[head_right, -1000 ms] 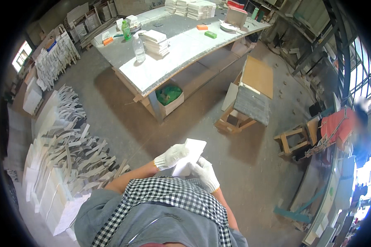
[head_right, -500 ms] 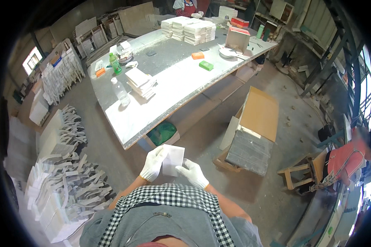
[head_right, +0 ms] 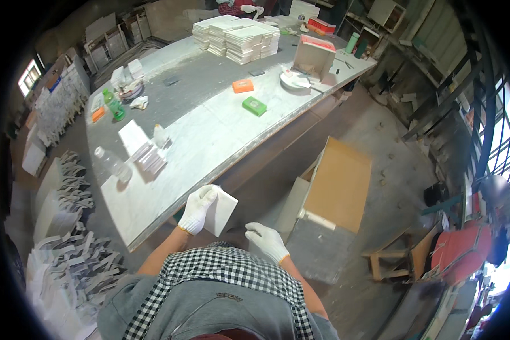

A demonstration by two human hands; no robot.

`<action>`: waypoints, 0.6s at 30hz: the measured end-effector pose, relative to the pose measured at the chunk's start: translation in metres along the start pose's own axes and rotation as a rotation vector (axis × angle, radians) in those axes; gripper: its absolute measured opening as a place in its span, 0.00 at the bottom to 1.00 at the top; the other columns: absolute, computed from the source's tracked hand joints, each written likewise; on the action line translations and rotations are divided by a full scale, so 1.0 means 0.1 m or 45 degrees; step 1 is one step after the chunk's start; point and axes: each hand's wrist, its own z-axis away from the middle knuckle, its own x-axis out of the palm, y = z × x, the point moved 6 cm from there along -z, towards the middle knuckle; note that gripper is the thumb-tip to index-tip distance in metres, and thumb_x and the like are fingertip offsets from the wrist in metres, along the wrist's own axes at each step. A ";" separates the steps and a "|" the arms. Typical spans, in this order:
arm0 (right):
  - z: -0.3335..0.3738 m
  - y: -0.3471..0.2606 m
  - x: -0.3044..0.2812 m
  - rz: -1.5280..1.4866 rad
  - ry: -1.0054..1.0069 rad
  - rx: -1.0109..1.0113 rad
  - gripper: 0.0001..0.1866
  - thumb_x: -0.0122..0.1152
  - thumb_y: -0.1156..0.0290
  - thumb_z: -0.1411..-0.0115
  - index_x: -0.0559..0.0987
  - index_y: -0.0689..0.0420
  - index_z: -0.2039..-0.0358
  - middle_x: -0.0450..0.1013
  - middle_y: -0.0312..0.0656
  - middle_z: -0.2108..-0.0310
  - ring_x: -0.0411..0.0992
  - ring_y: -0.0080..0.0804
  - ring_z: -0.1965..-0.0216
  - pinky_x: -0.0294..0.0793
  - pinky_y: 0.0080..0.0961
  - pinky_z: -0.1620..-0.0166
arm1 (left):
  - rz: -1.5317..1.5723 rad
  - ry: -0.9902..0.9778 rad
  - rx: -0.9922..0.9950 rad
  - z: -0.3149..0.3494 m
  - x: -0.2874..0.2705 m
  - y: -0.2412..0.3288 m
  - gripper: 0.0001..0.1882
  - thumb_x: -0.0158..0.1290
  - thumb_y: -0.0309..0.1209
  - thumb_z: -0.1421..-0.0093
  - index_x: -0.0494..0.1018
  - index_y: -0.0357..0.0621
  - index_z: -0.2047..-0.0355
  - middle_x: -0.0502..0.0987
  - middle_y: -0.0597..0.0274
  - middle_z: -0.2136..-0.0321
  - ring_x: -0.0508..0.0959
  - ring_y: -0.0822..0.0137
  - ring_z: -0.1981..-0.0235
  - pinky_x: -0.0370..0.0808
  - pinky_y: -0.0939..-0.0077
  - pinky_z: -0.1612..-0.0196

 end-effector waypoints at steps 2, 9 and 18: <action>-0.22 0.32 -0.35 0.123 0.130 0.010 0.22 0.57 0.58 0.36 0.78 0.57 0.47 0.78 0.49 0.49 0.75 0.46 0.47 0.72 0.34 0.43 | 0.057 -0.012 -0.051 -0.49 0.22 -0.06 0.19 0.55 0.39 0.33 0.77 0.36 0.51 0.81 0.63 0.59 0.77 0.72 0.59 0.73 0.75 0.51; -1.00 0.43 -1.49 0.236 0.356 0.186 0.19 0.59 0.60 0.36 0.80 0.55 0.49 0.79 0.50 0.53 0.77 0.45 0.50 0.74 0.34 0.45 | -0.144 -0.254 -0.013 -1.97 0.92 0.32 0.21 0.53 0.43 0.34 0.78 0.37 0.52 0.82 0.59 0.60 0.78 0.69 0.60 0.74 0.71 0.52; -2.57 0.13 -2.39 0.117 0.409 -0.036 0.20 0.60 0.62 0.37 0.80 0.59 0.48 0.79 0.51 0.52 0.78 0.42 0.49 0.74 0.32 0.45 | 0.110 -0.073 -0.103 -3.08 0.95 0.39 0.21 0.53 0.42 0.34 0.78 0.36 0.51 0.81 0.60 0.61 0.77 0.70 0.58 0.73 0.73 0.49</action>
